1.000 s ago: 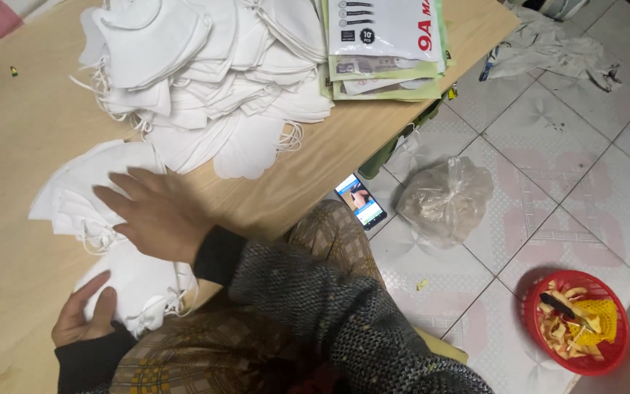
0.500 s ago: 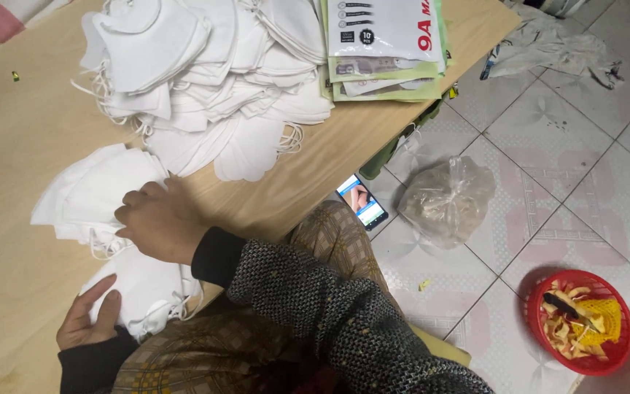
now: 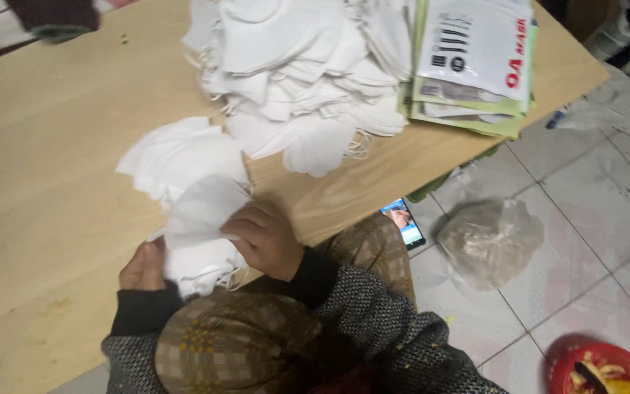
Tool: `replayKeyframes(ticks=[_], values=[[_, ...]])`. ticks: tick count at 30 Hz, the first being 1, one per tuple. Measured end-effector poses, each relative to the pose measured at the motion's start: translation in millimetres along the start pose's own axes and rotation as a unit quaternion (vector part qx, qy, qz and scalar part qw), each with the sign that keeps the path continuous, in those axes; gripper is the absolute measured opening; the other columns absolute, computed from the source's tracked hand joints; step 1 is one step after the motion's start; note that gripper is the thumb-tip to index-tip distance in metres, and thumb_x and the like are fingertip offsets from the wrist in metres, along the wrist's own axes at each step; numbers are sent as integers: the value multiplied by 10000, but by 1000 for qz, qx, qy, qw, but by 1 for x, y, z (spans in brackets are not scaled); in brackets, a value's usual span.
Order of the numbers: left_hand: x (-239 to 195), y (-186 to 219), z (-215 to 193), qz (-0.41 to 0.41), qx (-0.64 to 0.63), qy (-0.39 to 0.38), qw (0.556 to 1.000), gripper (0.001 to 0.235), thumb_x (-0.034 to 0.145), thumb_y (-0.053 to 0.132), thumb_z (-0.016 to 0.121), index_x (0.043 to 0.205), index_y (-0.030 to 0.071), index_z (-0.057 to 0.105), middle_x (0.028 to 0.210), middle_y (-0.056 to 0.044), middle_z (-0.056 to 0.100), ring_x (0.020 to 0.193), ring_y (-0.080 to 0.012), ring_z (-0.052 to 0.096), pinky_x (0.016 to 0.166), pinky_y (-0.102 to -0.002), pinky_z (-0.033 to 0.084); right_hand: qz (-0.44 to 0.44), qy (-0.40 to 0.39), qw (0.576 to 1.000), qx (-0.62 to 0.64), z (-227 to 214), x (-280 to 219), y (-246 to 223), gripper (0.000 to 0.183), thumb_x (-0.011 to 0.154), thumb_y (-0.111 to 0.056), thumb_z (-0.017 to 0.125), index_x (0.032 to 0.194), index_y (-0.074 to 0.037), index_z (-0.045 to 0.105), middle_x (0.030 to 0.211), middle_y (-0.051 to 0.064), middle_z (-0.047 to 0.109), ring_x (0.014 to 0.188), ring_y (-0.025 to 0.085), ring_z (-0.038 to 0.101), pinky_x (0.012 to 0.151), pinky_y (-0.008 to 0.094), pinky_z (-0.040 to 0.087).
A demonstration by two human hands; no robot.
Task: The person sits on the floor and repeatedly folds white face masks by hand, stacking them into a neat pile on a wooden table. The person handles each mask individually, aligning the ear loops and folding the mask in half before placing it on the growing stack.
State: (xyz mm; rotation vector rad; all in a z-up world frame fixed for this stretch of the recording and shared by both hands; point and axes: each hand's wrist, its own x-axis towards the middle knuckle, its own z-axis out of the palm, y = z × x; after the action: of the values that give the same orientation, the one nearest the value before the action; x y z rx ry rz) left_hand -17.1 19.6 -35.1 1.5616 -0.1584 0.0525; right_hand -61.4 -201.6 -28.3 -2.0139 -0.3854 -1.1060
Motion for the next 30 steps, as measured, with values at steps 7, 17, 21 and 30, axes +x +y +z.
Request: replayKeyframes(ticks=[7, 17, 21, 30], values=[[0, 28, 14, -42, -61, 35, 997, 277, 1106, 258, 568, 1092, 44, 742, 1025, -121, 748, 977, -151, 702, 997, -381, 577, -19, -46, 998, 43, 6, -12, -22, 167, 1048, -204, 581, 1023, -134, 730, 941, 17, 662, 862, 258, 675, 829, 404, 566], [10, -3, -8, 3, -20, -28, 999, 167, 1042, 132, 649, 1024, -11, 734, 1084, -187, 714, 1043, -207, 678, 1011, -436, 540, 68, -76, 990, 92, 7, -8, -49, 123, 1004, -210, 705, 1026, -91, 726, 926, 86, 705, 888, 302, 710, 823, 441, 579], [6, -11, -13, 0, -17, -48, 999, 124, 1006, 92, 674, 972, -1, 749, 1104, -189, 681, 1035, -218, 625, 1022, -490, 509, 144, -40, 975, 162, 10, -15, -45, 134, 993, -208, 702, 1075, -117, 758, 946, 42, 747, 927, 268, 737, 834, 405, 580], [5, 6, -13, -113, 28, -57, 992, 277, 1135, 217, 517, 964, 38, 641, 996, -76, 660, 978, -154, 584, 999, -386, 484, 65, 134, 983, 104, -5, 12, -39, 148, 964, -40, 707, 1105, -12, 746, 1038, 156, 744, 1001, 359, 729, 897, 495, 592]])
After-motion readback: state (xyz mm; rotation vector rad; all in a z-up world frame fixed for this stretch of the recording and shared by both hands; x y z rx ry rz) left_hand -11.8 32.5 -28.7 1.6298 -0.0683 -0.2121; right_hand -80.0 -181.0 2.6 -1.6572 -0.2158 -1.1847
